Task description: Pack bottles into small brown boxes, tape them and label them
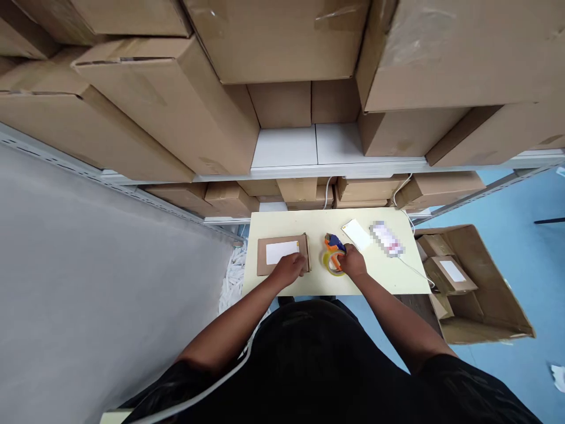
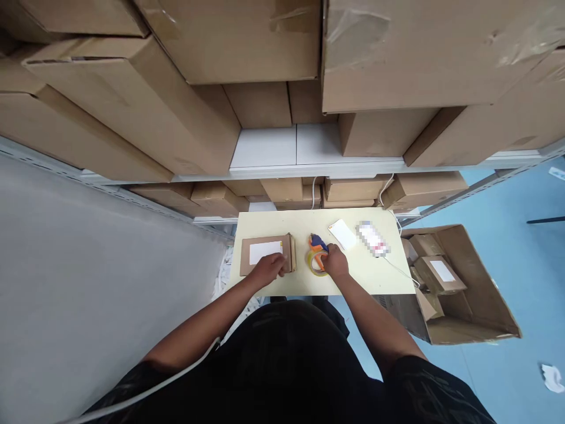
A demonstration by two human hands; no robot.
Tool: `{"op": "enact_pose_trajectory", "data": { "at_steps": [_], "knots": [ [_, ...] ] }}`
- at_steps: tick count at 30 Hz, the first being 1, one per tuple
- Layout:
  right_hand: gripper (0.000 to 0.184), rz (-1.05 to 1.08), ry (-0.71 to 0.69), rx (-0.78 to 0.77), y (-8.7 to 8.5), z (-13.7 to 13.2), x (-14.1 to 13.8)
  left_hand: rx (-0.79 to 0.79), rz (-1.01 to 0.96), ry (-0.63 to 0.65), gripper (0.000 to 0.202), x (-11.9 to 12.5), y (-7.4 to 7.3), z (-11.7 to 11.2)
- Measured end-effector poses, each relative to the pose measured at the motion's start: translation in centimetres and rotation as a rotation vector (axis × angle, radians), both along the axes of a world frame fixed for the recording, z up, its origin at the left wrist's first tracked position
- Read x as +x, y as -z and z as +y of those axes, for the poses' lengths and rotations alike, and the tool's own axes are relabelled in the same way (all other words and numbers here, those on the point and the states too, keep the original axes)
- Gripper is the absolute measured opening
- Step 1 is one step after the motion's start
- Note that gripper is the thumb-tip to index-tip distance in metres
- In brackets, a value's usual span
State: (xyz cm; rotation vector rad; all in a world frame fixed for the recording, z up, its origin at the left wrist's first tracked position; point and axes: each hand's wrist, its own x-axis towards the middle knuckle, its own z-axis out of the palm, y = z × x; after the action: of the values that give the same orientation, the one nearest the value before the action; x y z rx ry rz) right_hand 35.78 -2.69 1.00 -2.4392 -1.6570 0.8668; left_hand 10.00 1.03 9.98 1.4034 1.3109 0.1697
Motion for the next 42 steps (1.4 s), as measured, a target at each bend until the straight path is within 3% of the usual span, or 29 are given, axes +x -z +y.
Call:
{"op": "enact_pose_trajectory", "data": {
  "at_steps": [2, 4, 6, 10, 13, 16, 20, 24, 26, 29, 33, 37, 42],
  "knots": [
    [0.044, 0.04, -0.074, 0.146, -1.1, -1.8, 0.0, -0.249, -0.049, -0.172, 0.049, 3.2, 0.2, 0.8],
    [0.054, 0.063, -0.165, 0.228, -2.0, -3.5, -0.1, -0.379, -0.084, -0.268, 0.053, 5.5, 0.5, 1.5],
    [0.061, 0.051, -0.224, 0.234, -2.8, -4.7, 0.1, -0.396, -0.115, -0.281, 0.05, 6.9, 0.6, 1.6],
    [0.056, 0.001, -0.277, 0.185, -3.9, -5.6, 1.0, -0.38, -0.107, -0.262, 0.028, 7.6, 0.9, 0.4],
    [0.054, -0.03, -0.292, 0.154, -4.4, -5.7, 1.6, -0.243, 0.046, -0.093, 0.018, 7.5, 1.0, -0.5],
    [0.053, -0.044, -0.297, 0.102, -5.0, -6.0, 1.3, -0.072, 0.211, 0.114, 0.018, 7.4, 1.2, 0.3],
    [0.056, -0.019, -0.163, 0.004, -5.2, -6.9, 0.1, 0.065, 0.328, 0.34, 0.007, 8.9, 1.8, 5.3],
    [0.055, -0.028, 0.024, -0.111, -4.3, -9.5, -1.0, 0.211, 0.46, 0.554, 0.019, 11.7, 3.7, 10.8],
    [0.052, -0.016, 0.064, -0.153, -3.4, -11.1, -1.9, 0.246, 0.512, 0.662, 0.022, 12.6, 4.9, 12.0],
    [0.044, 0.006, 0.073, -0.194, -2.2, -12.8, -4.0, 0.31, 0.554, 0.788, 0.027, 12.6, 6.6, 11.7],
    [0.031, 0.034, 0.023, -0.22, -0.8, -12.9, -7.4, 0.383, 0.607, 0.847, 0.044, 10.9, 8.3, 10.3],
    [0.032, 0.082, -0.033, -0.203, 0.3, -12.0, -9.7, 0.398, 0.648, 0.846, 0.047, 9.4, 9.2, 9.4],
    [0.037, 0.212, -0.042, -0.248, 1.5, -11.3, -11.2, 0.466, 0.576, 0.807, 0.044, 7.2, 7.9, 9.7]
  ]
}}
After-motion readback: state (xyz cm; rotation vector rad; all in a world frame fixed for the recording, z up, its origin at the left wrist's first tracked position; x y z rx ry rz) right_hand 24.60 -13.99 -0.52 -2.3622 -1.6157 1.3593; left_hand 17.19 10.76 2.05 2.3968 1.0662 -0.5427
